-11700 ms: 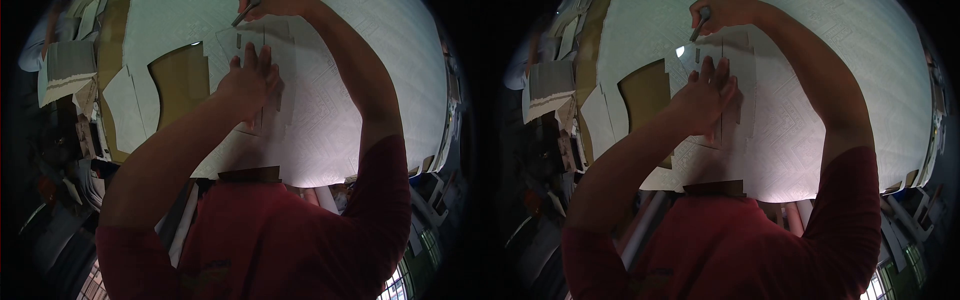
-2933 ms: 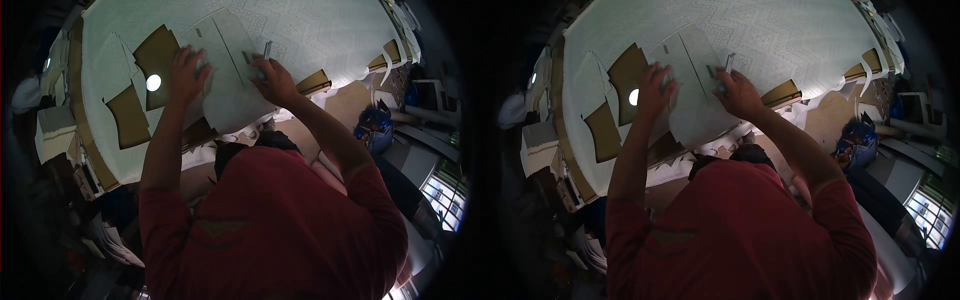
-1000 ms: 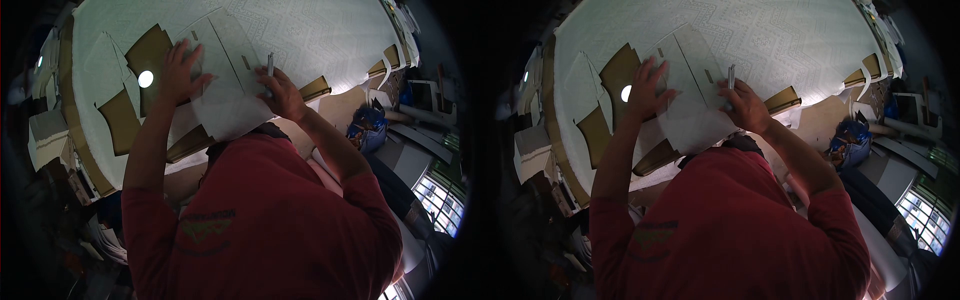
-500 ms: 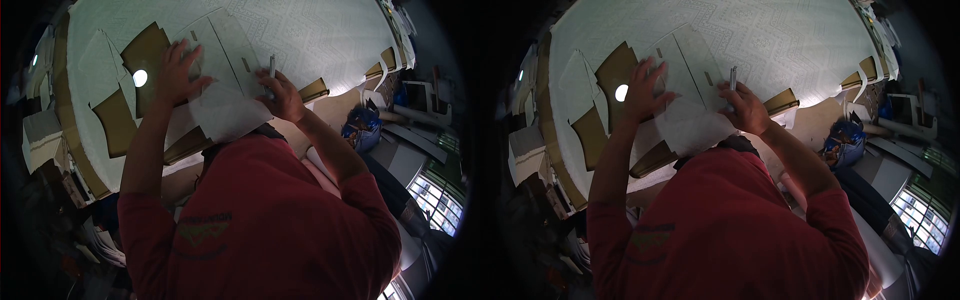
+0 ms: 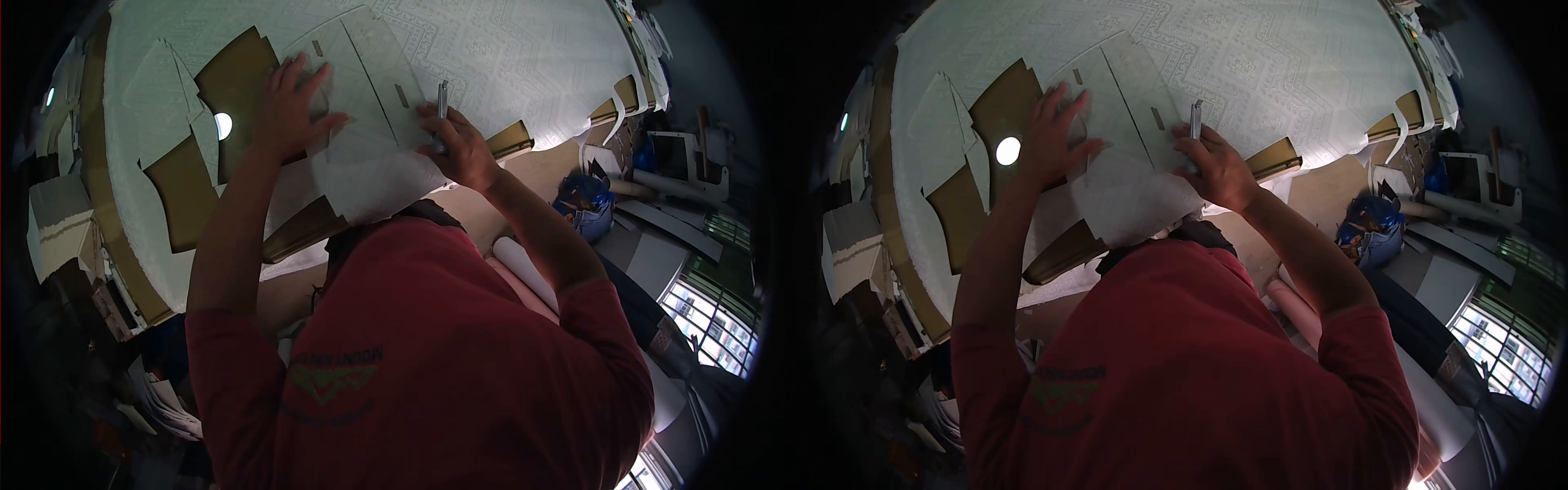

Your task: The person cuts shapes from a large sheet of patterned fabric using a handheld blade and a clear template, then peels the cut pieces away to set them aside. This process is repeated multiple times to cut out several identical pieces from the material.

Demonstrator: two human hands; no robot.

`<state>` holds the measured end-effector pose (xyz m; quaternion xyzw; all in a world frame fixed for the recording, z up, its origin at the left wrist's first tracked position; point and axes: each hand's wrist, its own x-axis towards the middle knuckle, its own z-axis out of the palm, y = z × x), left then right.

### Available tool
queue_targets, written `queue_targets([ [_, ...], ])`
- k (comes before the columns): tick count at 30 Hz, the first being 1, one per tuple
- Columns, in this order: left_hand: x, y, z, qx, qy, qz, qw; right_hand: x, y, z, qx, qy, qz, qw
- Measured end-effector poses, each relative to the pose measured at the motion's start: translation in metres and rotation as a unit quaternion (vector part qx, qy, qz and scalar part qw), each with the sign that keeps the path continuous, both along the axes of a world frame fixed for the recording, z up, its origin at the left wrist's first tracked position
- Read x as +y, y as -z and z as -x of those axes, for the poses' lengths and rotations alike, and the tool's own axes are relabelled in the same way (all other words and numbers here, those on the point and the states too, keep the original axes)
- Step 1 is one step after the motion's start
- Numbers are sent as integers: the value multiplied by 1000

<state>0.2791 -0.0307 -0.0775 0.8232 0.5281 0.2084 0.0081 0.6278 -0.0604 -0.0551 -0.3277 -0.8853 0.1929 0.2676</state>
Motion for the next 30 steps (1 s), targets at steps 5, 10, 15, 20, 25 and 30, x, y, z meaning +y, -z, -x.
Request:
queue_targets([
  [5,-1,3,0,-5,-1,11,1000,-4,2,2,0,12,-12,1000],
  [10,-1,2,1,-13,-2,24,1000,-2,6,1,6,16,-3,1000],
  [15,-1,3,1,-17,-6,20,1000,-2,4,3,11,25,2,1000],
  [20,-1,4,0,-19,-15,25,999,-2,5,3,7,21,9,1000],
  [25,-2,2,0,-20,-15,31,999,-1,5,2,0,19,3,1000],
  [30,-3,1,-1,-6,-20,35,999,0,2,2,-12,9,4,1000],
])
